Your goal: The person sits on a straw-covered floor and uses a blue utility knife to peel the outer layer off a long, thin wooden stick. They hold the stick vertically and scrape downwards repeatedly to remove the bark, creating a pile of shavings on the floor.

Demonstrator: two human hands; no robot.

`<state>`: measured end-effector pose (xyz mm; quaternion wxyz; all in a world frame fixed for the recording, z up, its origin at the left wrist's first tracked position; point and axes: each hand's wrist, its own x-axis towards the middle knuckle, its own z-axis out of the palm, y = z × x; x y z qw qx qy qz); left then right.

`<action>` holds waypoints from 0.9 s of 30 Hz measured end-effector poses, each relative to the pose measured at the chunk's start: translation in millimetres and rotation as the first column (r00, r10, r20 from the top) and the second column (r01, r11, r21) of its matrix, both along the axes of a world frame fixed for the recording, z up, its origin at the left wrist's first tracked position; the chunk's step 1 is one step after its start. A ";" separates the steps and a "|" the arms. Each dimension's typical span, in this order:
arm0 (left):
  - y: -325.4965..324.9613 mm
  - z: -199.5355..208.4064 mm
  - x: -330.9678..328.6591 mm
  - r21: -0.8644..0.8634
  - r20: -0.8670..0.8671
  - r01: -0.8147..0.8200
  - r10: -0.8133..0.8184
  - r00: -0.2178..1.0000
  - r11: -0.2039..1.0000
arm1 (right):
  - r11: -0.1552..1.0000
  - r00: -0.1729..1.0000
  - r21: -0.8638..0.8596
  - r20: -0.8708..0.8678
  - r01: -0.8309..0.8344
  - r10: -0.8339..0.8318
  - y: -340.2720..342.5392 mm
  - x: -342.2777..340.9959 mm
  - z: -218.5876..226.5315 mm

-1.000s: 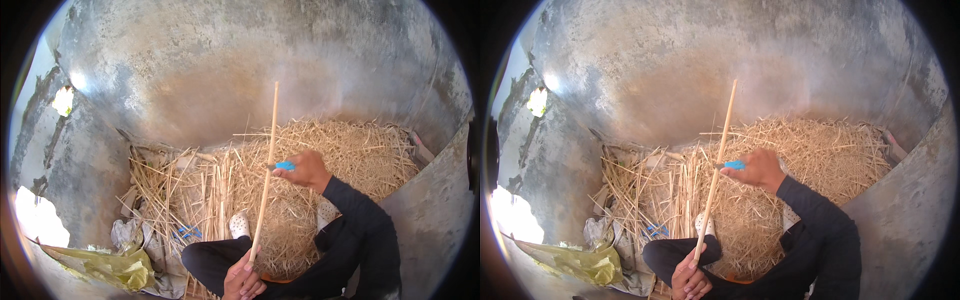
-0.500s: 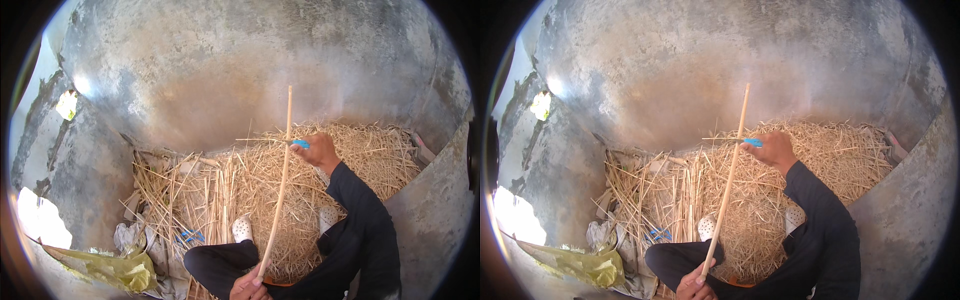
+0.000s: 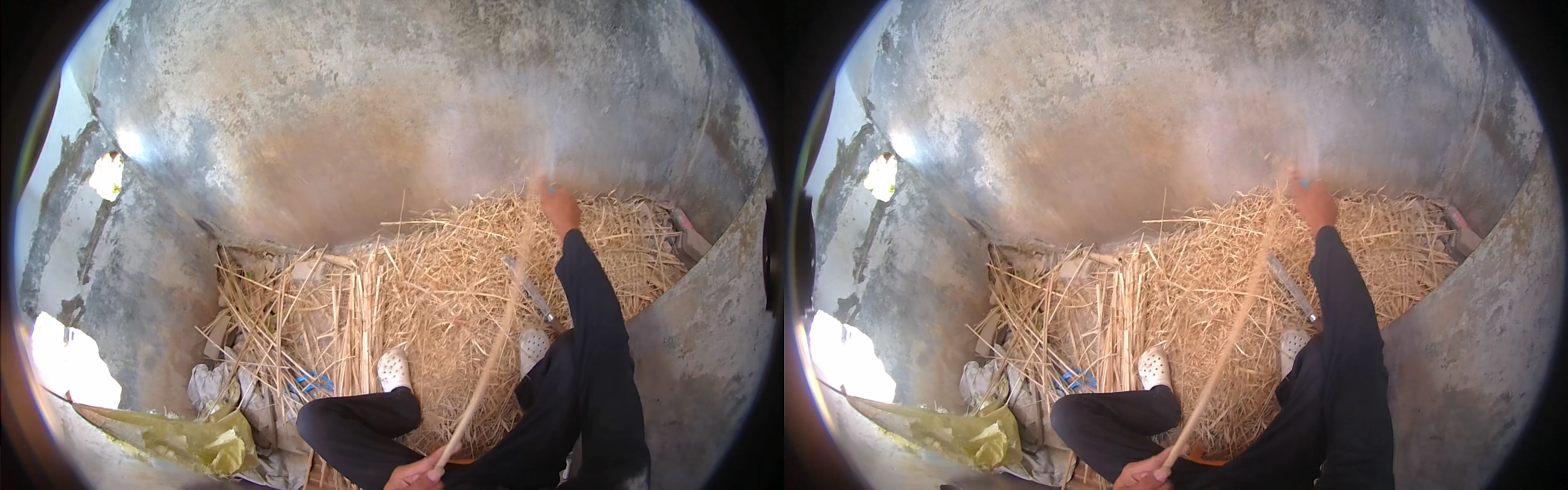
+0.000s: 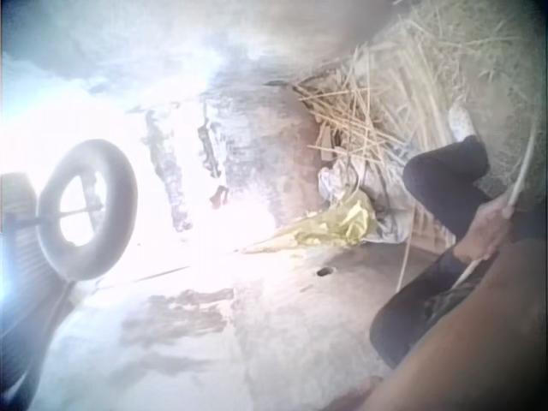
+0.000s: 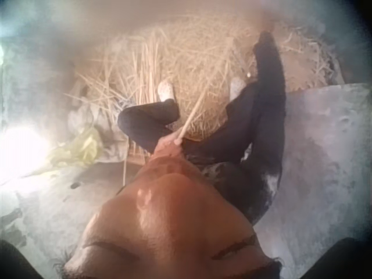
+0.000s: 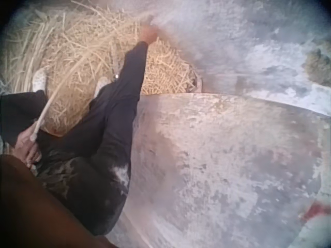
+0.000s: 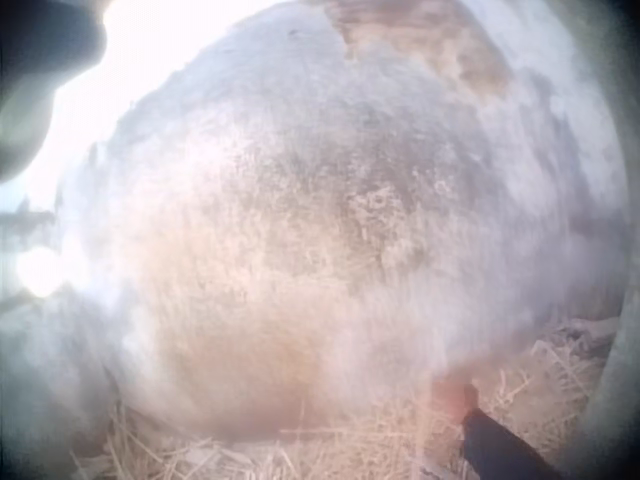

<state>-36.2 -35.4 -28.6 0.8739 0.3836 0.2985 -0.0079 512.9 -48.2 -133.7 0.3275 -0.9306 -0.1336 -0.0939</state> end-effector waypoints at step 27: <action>30.0 27.1 45.0 -0.040 0.135 -0.294 0.297 0.945 0.955 | 0.572 0.536 -0.081 0.260 -0.816 0.803 35.8 -222.8 62.2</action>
